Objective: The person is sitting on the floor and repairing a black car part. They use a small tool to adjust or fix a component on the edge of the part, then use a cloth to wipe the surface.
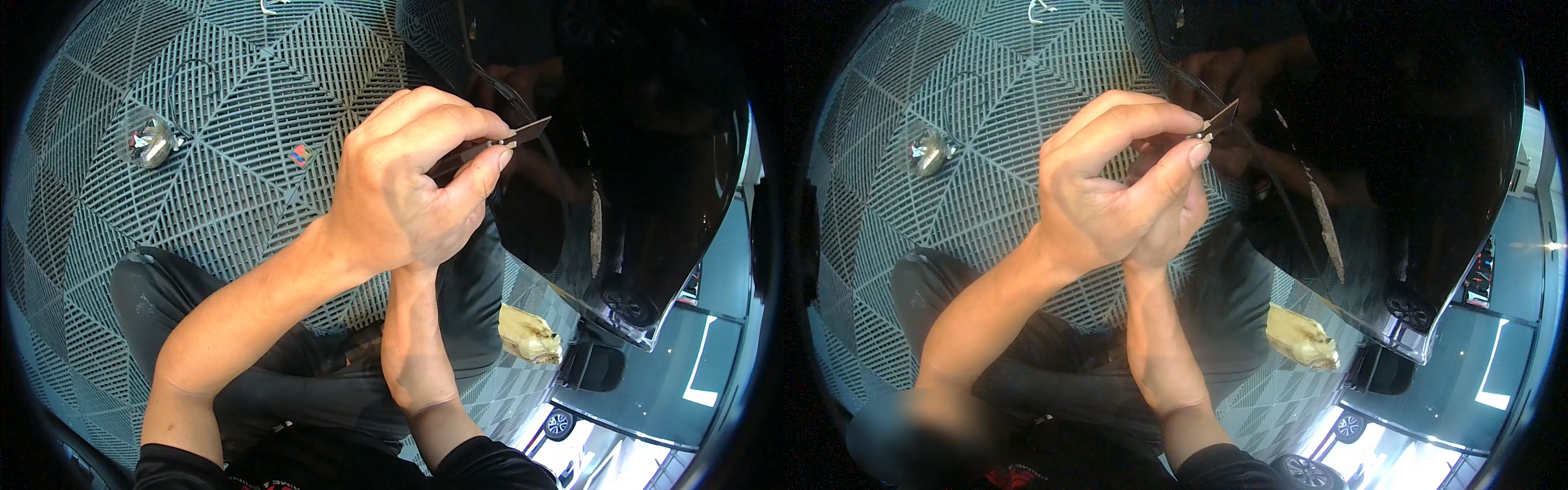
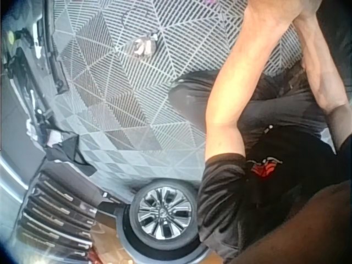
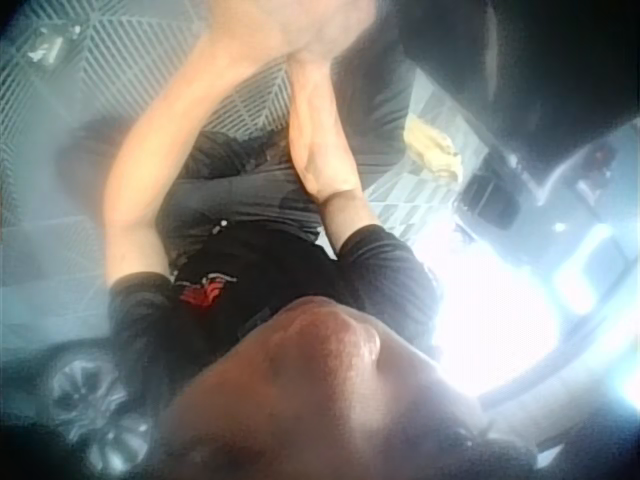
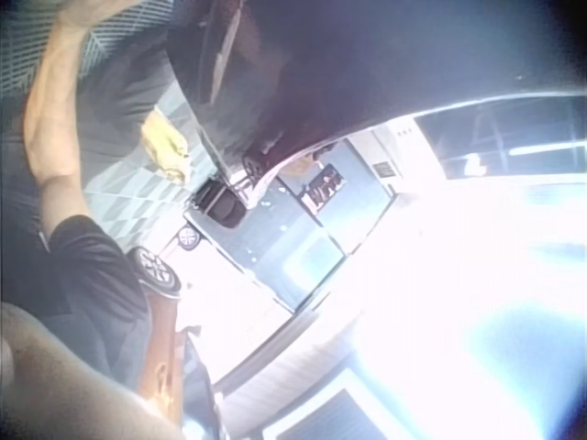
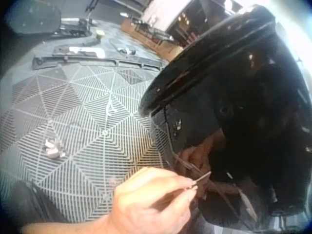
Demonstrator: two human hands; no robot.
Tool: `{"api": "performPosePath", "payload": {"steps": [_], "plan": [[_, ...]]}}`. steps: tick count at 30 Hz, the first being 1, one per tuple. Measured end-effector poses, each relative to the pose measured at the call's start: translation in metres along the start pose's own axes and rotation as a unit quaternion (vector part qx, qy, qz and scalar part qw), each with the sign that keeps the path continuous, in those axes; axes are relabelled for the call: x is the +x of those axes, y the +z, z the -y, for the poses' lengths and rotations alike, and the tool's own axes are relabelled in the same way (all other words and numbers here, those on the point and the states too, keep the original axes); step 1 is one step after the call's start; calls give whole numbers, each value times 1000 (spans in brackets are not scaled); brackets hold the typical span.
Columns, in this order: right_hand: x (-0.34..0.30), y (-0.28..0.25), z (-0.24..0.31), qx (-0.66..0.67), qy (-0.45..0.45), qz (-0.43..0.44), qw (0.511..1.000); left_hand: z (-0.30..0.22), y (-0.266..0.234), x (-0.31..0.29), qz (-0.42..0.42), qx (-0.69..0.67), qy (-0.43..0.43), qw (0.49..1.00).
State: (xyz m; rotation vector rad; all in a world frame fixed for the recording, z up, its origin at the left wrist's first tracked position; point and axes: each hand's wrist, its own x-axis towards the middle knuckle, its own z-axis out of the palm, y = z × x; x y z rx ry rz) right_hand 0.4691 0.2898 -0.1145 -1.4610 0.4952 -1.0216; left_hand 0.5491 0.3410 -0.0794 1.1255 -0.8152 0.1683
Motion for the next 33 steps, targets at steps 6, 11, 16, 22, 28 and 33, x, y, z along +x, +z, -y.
{"api": "performPosePath", "payload": {"steps": [6,11,16,22,28,33], "plan": [[-1,-4,-8,-11,-21,-3,1000,-1,0,-1,1,3,-5,1000],[-2,-6,-8,0,-16,-2,1000,-1,-3,-3,5,-2,-7,1000],[-1,-11,-13,4,-36,20,999,0,-1,-4,7,-6,-12,1000],[-1,-6,-8,6,-29,15,999,3,0,-5,3,-5,-10,1000],[-4,4,0,-8,-21,-25,999,2,0,-5,8,-14,-23,1000],[-3,-7,-6,-19,-31,-6,999,1,0,-5,3,-5,-13,1000]]}}
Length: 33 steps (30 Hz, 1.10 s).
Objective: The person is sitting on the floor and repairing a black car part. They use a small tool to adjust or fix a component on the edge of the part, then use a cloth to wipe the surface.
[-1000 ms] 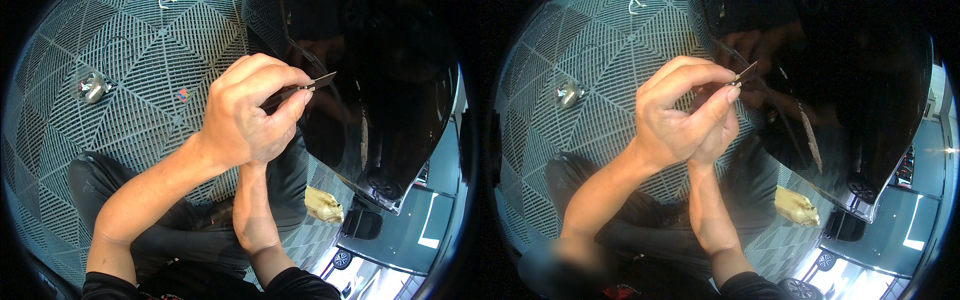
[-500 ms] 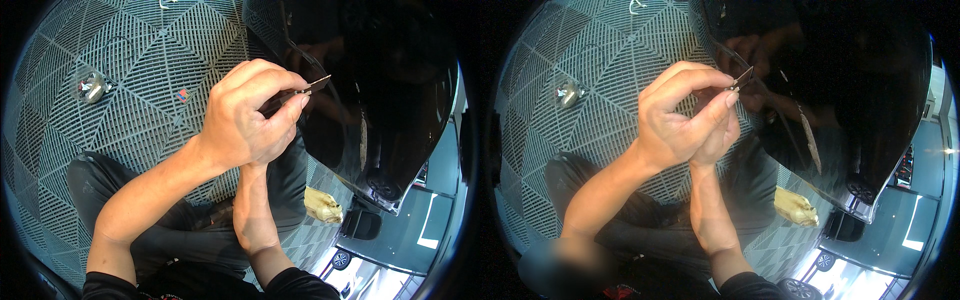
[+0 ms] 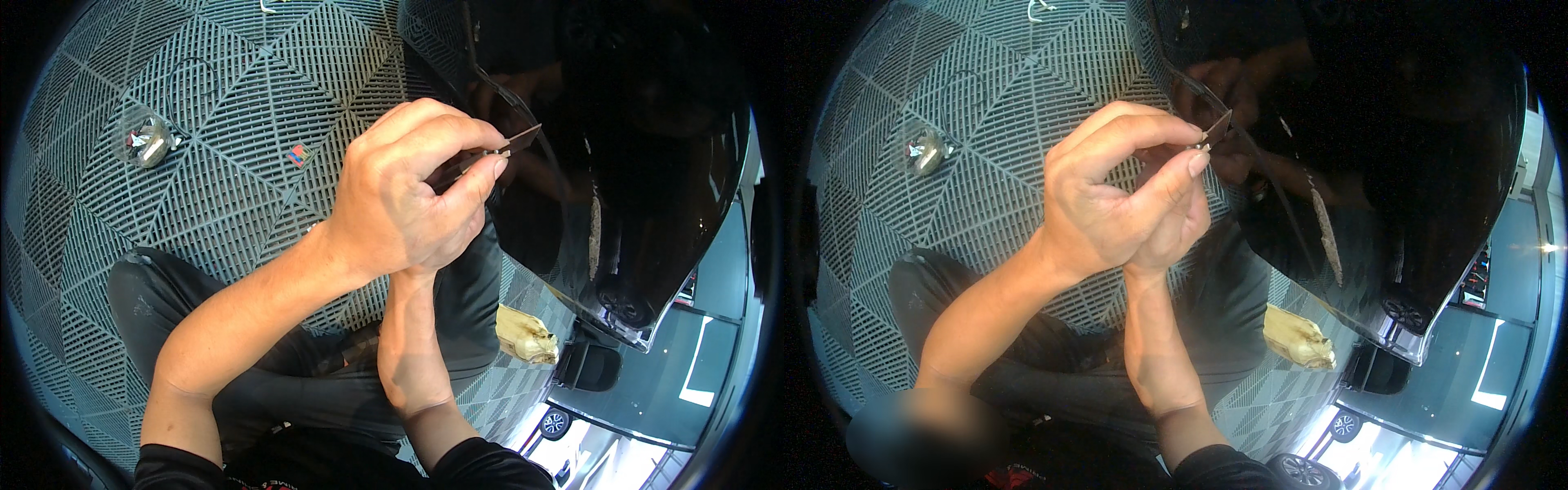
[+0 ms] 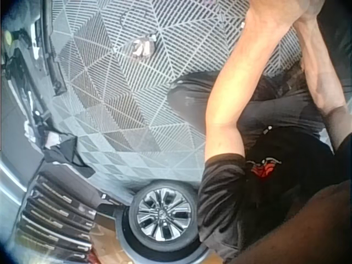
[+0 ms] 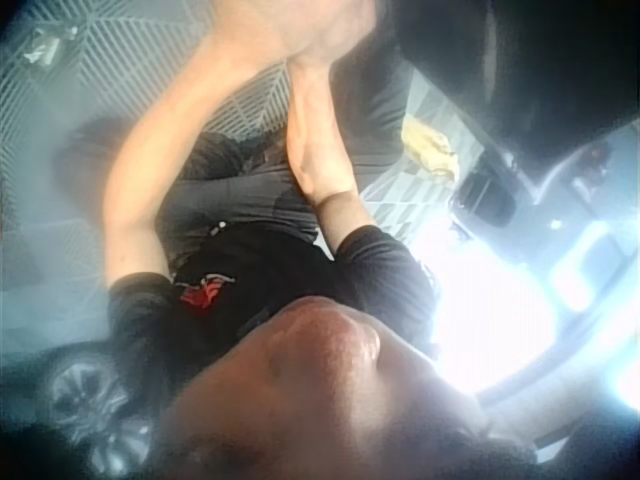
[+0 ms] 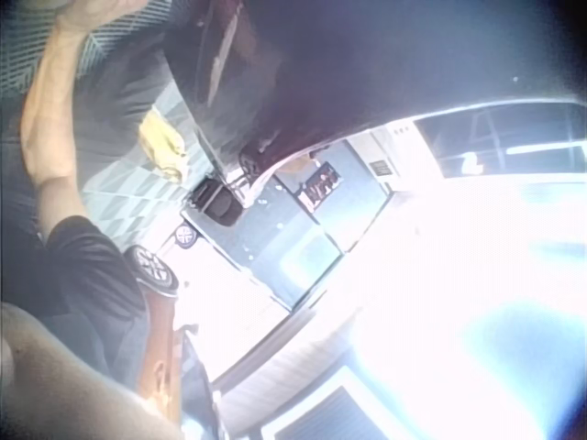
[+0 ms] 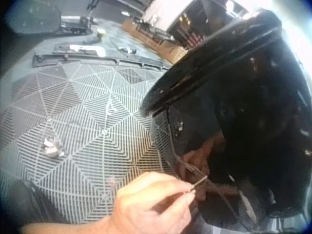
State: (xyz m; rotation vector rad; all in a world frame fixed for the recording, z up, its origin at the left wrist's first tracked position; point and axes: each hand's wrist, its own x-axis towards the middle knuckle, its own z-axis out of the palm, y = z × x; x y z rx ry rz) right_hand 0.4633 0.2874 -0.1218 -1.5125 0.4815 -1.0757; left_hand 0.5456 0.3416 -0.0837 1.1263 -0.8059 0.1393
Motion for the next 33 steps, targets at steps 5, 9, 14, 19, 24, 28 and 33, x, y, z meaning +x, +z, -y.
{"api": "performPosePath", "payload": {"steps": [5,9,14,19,24,28,33], "plan": [[1,2,4,-1,2,-8,1000,0,0,0,-2,-1,3,1000],[2,1,6,-26,-11,1,1000,-1,0,0,1,-9,-9,1000],[1,6,11,-27,11,-11,1000,0,-1,1,3,-9,-8,1000],[2,8,11,-31,2,-10,999,-1,-1,2,4,-11,-8,1000],[2,6,7,-19,-25,0,999,-1,-1,2,4,-15,-9,1000],[2,5,9,-25,-10,4,1000,-1,-1,2,5,-16,-13,1000],[0,4,13,-19,10,11,1000,-2,-2,1,3,-13,-12,1000]]}}
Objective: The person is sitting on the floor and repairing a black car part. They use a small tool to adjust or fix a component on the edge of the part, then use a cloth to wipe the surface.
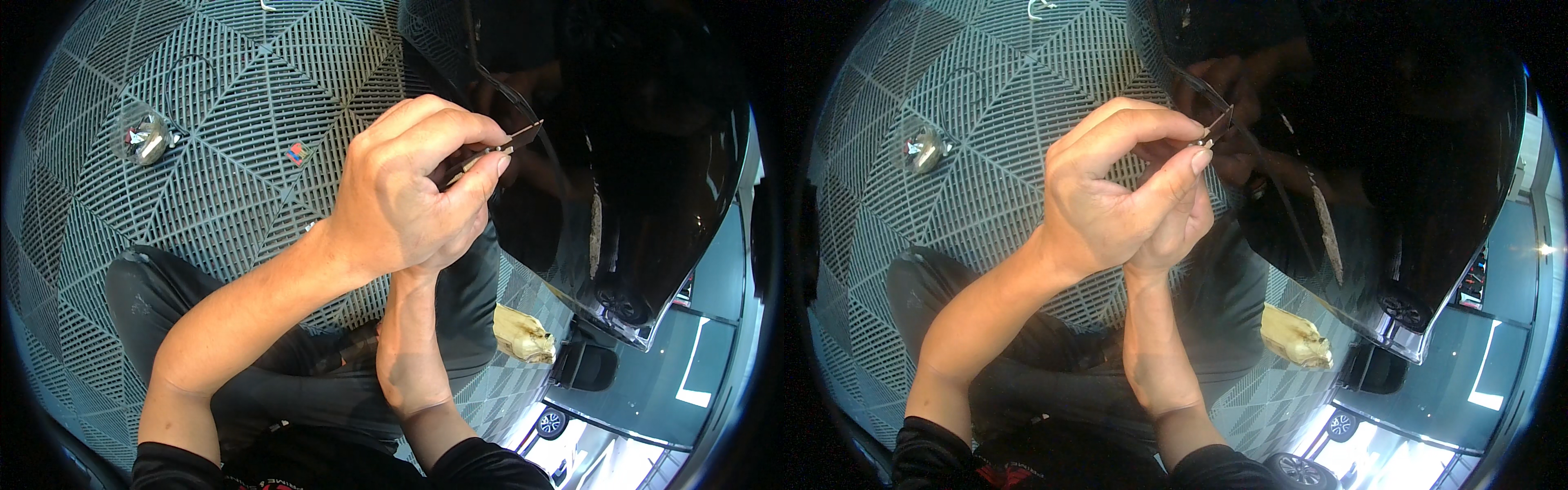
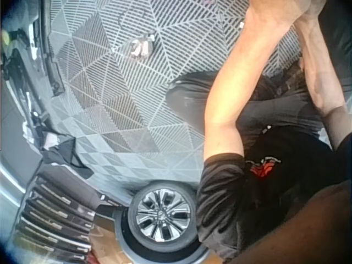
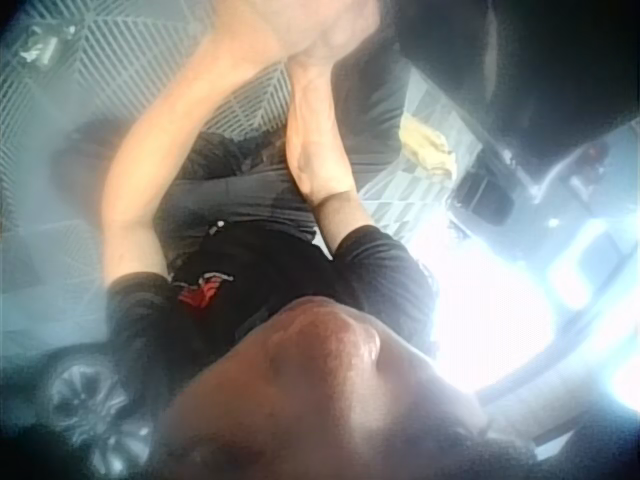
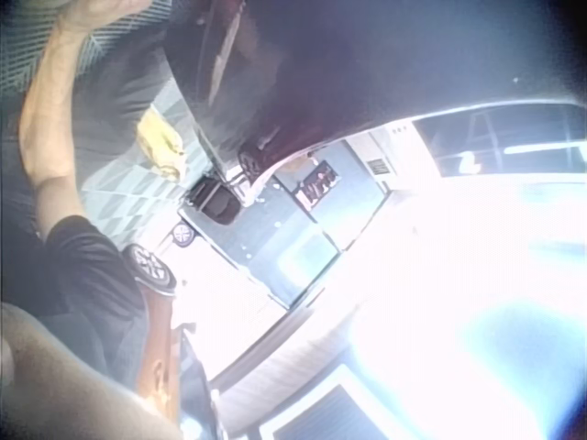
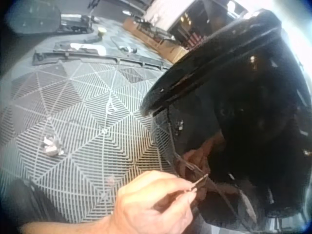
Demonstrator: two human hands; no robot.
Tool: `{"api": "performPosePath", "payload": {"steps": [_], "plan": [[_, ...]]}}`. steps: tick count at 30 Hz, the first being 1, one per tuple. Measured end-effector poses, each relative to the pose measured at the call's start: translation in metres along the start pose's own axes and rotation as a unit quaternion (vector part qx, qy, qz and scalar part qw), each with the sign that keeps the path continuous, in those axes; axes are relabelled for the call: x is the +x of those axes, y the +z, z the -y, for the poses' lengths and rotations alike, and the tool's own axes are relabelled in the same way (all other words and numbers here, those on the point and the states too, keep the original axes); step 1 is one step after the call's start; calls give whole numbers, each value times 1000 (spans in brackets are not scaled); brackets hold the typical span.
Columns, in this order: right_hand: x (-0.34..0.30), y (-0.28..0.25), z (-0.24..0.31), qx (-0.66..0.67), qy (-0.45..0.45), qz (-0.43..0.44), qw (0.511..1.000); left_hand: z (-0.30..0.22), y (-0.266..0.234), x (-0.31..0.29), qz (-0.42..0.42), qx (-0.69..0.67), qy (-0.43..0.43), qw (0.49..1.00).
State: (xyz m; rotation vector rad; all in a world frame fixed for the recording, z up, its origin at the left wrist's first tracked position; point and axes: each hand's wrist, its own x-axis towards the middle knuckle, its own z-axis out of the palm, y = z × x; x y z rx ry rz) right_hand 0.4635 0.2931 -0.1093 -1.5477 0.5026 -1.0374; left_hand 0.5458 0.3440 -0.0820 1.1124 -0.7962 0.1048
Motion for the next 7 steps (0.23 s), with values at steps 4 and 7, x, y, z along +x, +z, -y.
{"api": "performPosePath", "payload": {"steps": [4,7], "plan": [[-1,4,5,-8,4,-17,1000,-3,0,-2,-1,-3,-10,1000],[-1,5,6,-9,5,-14,1000,-4,0,-2,0,-2,-16,1000]]}}
